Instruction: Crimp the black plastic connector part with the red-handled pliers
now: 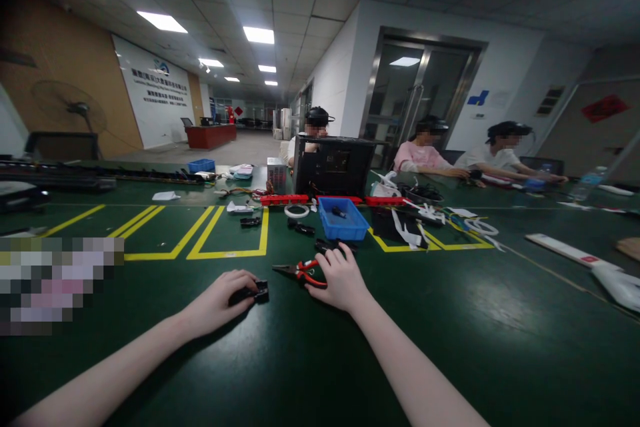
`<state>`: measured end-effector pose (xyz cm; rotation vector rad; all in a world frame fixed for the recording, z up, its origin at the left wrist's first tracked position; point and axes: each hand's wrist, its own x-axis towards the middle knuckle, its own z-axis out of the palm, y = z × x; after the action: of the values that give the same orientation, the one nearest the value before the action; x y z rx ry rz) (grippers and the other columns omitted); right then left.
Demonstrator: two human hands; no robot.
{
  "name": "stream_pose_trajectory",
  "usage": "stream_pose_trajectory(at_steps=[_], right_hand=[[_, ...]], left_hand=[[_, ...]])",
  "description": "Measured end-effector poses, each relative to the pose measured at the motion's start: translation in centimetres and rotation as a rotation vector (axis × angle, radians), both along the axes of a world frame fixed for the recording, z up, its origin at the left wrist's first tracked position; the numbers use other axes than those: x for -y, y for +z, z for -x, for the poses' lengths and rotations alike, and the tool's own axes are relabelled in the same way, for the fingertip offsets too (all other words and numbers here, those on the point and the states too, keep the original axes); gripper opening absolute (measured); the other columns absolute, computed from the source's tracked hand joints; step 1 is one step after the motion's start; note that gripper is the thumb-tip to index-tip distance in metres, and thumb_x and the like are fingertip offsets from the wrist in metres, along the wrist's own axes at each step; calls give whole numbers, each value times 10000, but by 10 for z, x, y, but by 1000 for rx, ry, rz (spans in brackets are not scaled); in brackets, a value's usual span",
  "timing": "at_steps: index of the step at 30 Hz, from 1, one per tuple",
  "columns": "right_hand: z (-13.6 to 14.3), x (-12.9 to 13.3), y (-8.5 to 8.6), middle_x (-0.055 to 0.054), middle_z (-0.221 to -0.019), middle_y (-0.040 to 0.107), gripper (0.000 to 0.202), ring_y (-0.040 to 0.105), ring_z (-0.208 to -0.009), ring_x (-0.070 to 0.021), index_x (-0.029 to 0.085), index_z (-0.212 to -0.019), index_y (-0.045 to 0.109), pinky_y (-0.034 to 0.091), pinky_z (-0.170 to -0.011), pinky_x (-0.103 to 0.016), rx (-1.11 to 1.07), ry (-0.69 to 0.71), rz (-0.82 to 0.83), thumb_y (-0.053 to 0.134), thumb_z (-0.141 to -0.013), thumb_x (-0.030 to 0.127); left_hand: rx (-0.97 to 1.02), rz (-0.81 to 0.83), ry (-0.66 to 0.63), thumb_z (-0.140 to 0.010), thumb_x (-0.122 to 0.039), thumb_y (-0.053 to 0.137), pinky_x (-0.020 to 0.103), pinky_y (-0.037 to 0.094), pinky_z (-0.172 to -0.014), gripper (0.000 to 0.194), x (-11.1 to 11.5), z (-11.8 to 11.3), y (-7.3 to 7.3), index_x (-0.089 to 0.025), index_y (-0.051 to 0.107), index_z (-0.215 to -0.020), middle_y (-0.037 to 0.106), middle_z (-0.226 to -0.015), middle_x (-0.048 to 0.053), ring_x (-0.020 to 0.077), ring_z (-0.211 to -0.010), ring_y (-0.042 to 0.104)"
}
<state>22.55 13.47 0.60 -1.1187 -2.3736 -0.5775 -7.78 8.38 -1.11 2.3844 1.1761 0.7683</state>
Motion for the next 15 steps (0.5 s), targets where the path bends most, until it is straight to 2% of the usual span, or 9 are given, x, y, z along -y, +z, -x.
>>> stream_pose_trajectory(at_steps=[4, 10, 15], right_hand=[[2, 0, -1, -107, -960, 677, 448, 614, -943, -276, 152, -1019, 644, 340, -1074, -515, -28, 1, 6, 690, -734, 494], [0, 0, 1, -97, -957, 686, 439, 628, -921, -262, 165, -1039, 616, 350, -1064, -532, -85, 49, 4, 666, -740, 482], [1, 3, 1, -83, -939, 682, 501, 633, -906, -248, 157, -1074, 601, 355, -1061, -517, -101, 232, -8, 659, -724, 511]], left_hand=[[4, 10, -5, -907, -207, 599, 431, 432, -993, 107, -2, 0, 1, -219, 643, -1004, 652, -1160, 46, 230, -1112, 587], [-4, 44, 41, -924, -216, 587, 445, 437, -1007, 136, -4, 2, 1, -242, 683, -1016, 626, -1234, 35, 236, -1159, 568], [-9, -19, 37, -910, -170, 605, 474, 399, -1044, 170, -7, 4, -2, -248, 699, -1028, 651, -1188, 28, 227, -1124, 585]])
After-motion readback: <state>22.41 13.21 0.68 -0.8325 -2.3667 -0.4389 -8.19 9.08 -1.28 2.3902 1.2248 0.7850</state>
